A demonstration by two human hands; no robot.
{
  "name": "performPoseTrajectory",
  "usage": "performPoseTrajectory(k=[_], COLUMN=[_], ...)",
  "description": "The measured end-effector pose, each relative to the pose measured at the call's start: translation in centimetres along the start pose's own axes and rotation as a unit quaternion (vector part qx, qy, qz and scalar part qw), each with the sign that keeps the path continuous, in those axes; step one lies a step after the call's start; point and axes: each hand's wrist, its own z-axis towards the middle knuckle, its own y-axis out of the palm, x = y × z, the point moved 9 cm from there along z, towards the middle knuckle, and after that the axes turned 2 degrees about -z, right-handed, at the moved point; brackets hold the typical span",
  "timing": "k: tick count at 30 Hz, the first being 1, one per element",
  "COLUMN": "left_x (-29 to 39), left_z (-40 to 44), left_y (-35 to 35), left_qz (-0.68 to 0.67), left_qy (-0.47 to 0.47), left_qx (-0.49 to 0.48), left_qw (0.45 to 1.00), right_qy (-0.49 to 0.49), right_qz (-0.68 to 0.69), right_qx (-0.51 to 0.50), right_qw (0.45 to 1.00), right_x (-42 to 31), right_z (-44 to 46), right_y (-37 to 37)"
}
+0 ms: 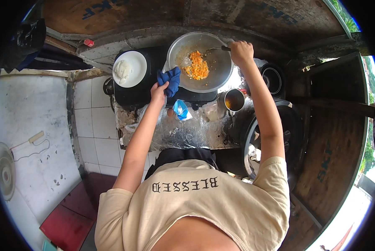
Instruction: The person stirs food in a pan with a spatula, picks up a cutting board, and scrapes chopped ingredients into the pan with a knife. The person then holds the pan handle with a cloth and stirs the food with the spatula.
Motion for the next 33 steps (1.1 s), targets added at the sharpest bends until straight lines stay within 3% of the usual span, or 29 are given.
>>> performPoseTrajectory(k=[3, 7, 9, 14, 17, 22, 26, 29, 33], left_x=[0.2, 0.1, -0.1, -0.2, -0.1, 0.0, -0.3, -0.3, -0.9], left_z=[-0.4, 0.0, 0.0, 0.2, 0.5, -0.1, -0.3, 0.2, 1.1], left_y=[0.2, -0.2, -0.1, 0.0, -0.5, 0.2, 0.1, 0.0, -1.0], left_qz=[0.004, 0.013, 0.007, 0.0, 0.004, -0.006, -0.007, -0.003, 0.005], left_qy=[-0.005, 0.004, 0.0, 0.001, 0.002, -0.002, -0.008, -0.003, -0.006], left_qx=[0.008, 0.013, 0.0, -0.025, -0.013, -0.006, -0.009, -0.013, -0.003], left_qw=[1.0, 1.0, 1.0, 1.0, 1.0, 1.0, 1.0, 1.0, 1.0], right_qy=[0.087, 0.111, 0.183, 0.272, 0.263, 0.211, 0.237, 0.267, 0.285], right_qz=[0.038, 0.042, 0.105, 0.248, 0.247, 0.134, 0.093, 0.153, 0.247], right_qx=[-0.061, -0.111, -0.151, -0.062, -0.057, -0.124, -0.123, -0.078, 0.0], right_qw=[0.994, 0.987, 0.966, 0.928, 0.931, 0.96, 0.959, 0.948, 0.926], right_x=[1.1, -3.0, -6.0, -8.3, -5.7, -2.4, -4.2, -5.6, -5.8], right_z=[-5.5, -13.8, -15.4, -13.4, -13.3, -15.8, -16.9, -15.1, -11.9], right_y=[1.3, 0.0, 2.7, 7.1, 4.6, 0.3, 2.3, 7.1, 7.3])
